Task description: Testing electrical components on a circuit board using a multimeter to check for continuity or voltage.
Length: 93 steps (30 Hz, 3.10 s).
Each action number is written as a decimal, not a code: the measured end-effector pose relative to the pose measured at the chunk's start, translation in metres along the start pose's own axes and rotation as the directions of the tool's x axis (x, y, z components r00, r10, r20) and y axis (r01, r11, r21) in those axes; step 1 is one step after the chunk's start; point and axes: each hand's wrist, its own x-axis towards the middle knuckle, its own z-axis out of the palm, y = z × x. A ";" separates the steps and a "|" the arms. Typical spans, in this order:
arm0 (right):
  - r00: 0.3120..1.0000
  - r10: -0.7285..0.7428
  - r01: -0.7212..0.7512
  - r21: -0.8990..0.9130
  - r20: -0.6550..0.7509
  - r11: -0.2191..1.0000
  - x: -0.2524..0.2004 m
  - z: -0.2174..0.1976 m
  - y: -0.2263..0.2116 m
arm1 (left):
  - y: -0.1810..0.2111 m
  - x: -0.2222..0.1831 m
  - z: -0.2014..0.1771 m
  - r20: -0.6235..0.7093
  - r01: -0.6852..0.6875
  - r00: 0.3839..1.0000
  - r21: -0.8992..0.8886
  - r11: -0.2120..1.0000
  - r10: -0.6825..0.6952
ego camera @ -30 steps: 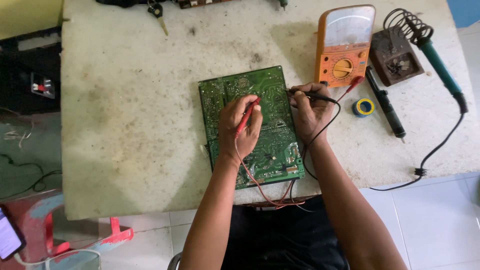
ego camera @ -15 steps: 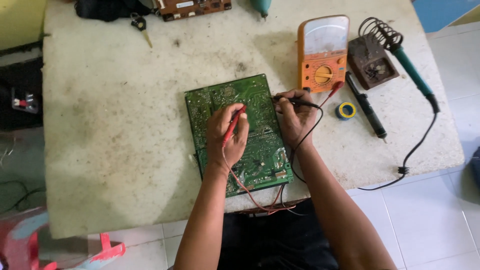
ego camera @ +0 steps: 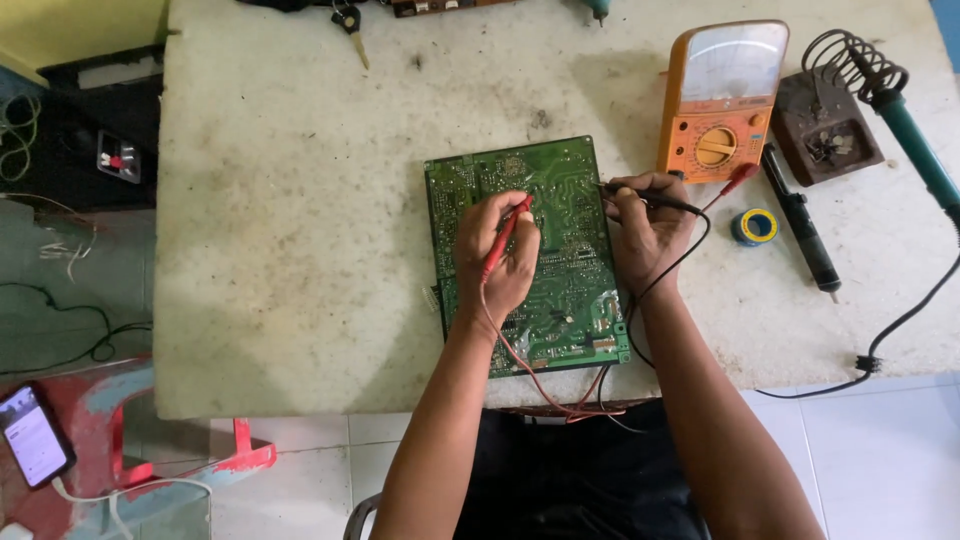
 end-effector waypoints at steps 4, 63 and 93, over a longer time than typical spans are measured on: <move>1.000 0.001 -0.001 0.013 0.001 1.000 0.001 -0.001 -0.003 | -0.002 -0.001 -0.003 -0.065 0.008 0.998 0.009 1.000 -0.007; 0.999 -0.016 0.018 0.050 -0.027 0.999 0.002 -0.002 0.005 | 0.012 0.005 -0.007 -0.013 -0.036 0.999 0.120 0.992 0.038; 1.000 0.014 -0.014 0.018 -0.007 1.000 0.003 -0.005 0.007 | 0.012 0.005 -0.010 -0.060 -0.057 0.997 -0.017 0.998 0.056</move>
